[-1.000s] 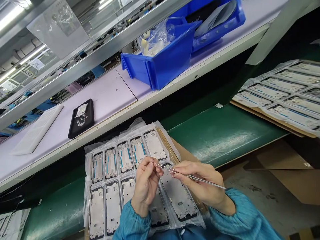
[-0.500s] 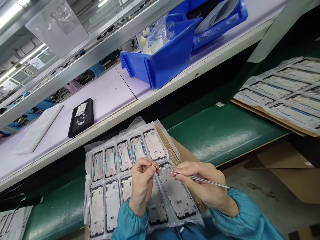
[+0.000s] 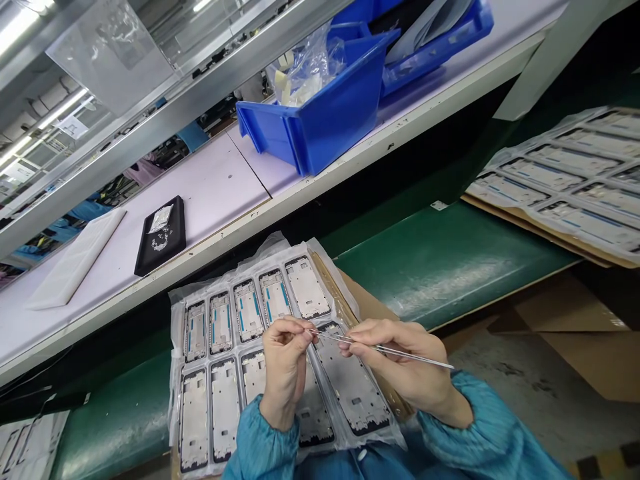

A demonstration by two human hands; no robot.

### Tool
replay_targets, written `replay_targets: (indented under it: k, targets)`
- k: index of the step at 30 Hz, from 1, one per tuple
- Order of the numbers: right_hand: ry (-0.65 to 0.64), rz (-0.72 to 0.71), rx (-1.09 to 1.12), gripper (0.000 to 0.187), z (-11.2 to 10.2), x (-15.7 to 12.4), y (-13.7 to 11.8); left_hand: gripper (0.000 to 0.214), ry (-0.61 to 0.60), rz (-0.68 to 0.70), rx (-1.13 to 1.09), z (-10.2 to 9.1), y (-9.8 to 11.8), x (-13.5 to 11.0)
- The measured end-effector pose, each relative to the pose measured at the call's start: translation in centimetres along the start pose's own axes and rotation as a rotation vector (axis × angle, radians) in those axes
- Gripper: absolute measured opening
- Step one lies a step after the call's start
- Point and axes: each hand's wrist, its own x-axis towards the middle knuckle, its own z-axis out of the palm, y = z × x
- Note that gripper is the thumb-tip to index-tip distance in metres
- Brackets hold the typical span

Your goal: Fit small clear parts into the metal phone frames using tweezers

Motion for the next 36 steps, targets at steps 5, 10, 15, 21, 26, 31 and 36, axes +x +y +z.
replay_targets:
  k: [5,10,15,21,26,31,36]
  targets:
    - [0.014,0.028,0.031,0.013,0.0,-0.1,0.3,0.031,0.037,-0.018,0.033,0.1,-0.1,0.1]
    - [0.020,0.050,0.069,0.014,0.3,-0.2,0.5,0.034,0.047,0.021,0.060,0.3,-0.3,0.1]
    - [0.027,0.116,0.143,0.006,0.3,0.0,0.5,0.033,0.014,-0.008,0.130,-0.6,-0.7,-0.1]
    - [0.115,0.147,0.170,0.009,-0.6,0.3,0.6,0.021,-0.024,0.198,0.769,-2.4,-3.5,5.7]
    - [0.110,0.132,0.082,0.011,-0.8,-0.1,1.0,0.055,-0.064,0.157,1.461,-1.9,-7.7,10.5]
    - [0.112,0.113,0.035,0.006,-1.2,-1.0,1.3,0.071,-0.032,0.029,1.713,-0.6,-9.3,11.1]
    - [0.135,0.100,0.030,0.006,-1.5,-1.3,1.7,0.089,-0.062,-0.049,1.573,-0.5,-8.1,12.3]
